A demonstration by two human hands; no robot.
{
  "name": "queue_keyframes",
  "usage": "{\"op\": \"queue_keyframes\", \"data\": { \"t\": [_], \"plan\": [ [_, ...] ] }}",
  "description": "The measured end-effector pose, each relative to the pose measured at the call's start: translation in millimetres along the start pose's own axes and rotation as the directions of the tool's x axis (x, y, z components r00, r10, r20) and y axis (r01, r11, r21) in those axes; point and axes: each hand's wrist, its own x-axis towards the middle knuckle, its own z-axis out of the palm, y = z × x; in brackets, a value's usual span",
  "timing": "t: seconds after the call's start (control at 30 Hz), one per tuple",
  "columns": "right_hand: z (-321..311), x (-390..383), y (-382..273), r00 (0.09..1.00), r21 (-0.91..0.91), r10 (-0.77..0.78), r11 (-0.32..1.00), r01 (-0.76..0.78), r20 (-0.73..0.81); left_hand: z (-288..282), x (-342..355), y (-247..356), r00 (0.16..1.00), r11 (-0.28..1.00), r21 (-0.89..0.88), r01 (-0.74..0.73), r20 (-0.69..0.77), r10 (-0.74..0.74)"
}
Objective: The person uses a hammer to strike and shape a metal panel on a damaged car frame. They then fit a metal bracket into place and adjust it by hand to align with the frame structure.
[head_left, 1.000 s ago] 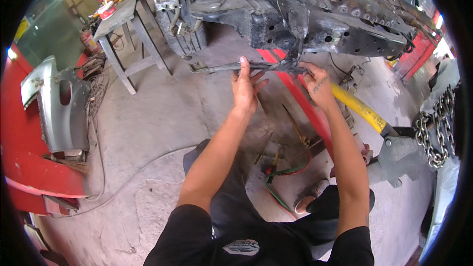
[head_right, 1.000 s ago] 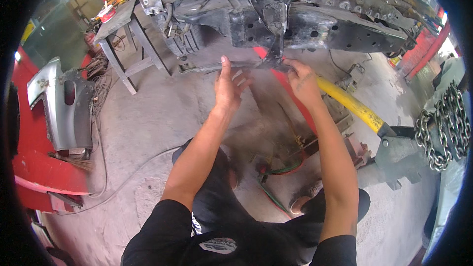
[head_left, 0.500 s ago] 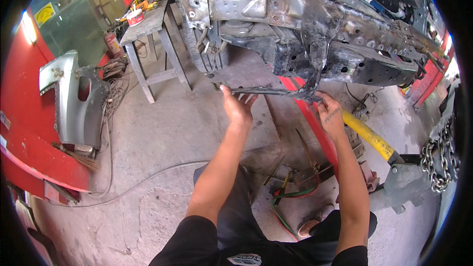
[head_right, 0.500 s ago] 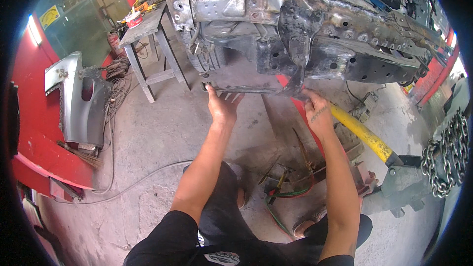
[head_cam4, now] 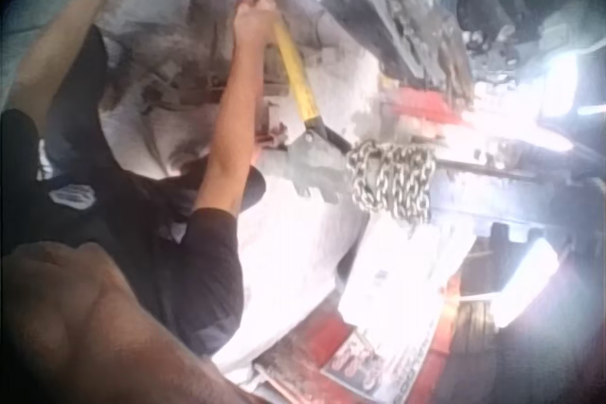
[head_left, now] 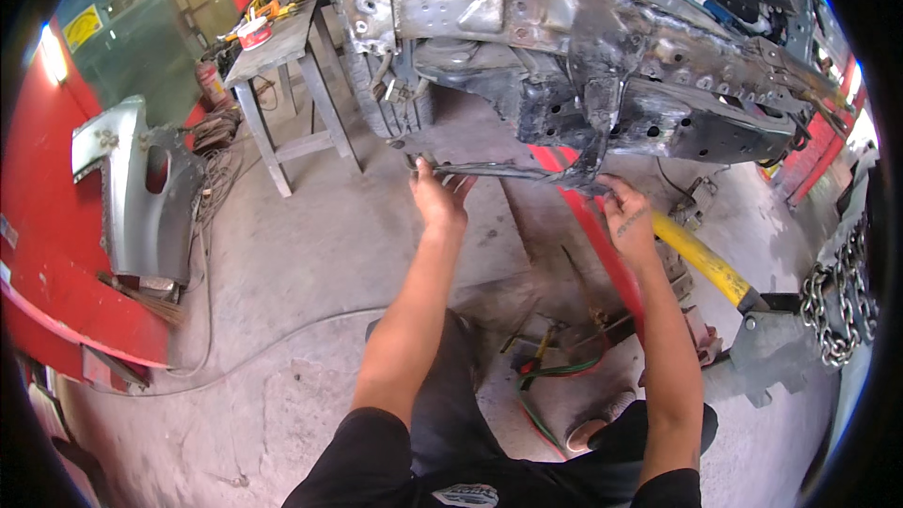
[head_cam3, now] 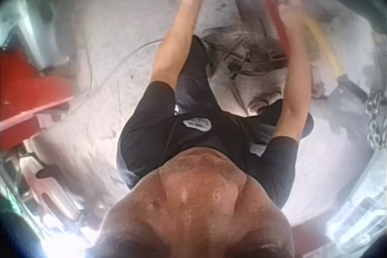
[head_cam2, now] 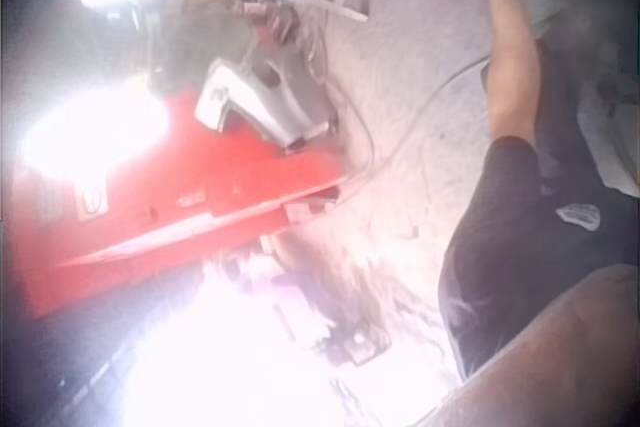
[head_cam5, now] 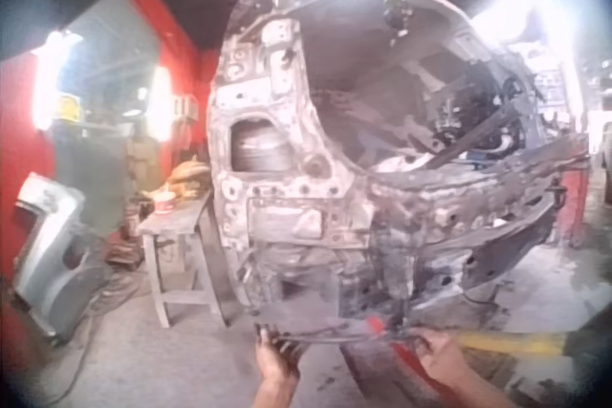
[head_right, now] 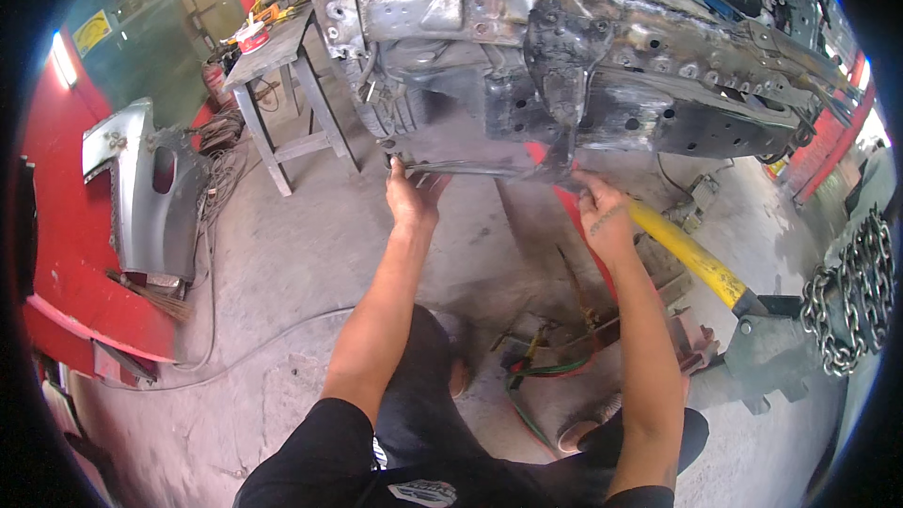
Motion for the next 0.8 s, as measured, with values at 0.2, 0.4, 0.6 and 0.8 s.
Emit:
{"op": "queue_keyframes", "data": {
  "t": [0.2, 0.4, 0.6, 0.8],
  "plan": [
    [1, -1, -4, 0.999, 0.008, -0.039, 0.999, 0.039, -0.025, -11, 15, -2, 0.999, 1.000, -0.014, 0.005, 0.045, -0.004],
    [7, -3, 4, 0.989, 0.018, -0.128, 0.991, 0.129, -0.076, -9, 9, -1, 0.999, 1.000, 0.007, 0.004, 0.054, -0.004],
    [3, -3, -4, 0.990, 0.079, -0.117, 0.989, 0.123, -0.080, -4, 3, 1, 0.999, 0.999, 0.045, 0.002, 0.038, -0.004],
    [6, 1, -29, 0.993, 0.183, 0.026, 0.983, -0.005, -0.115, -2, 2, 1, 0.999, 0.999, 0.041, 0.026, 0.045, -0.028]
  ]
}}
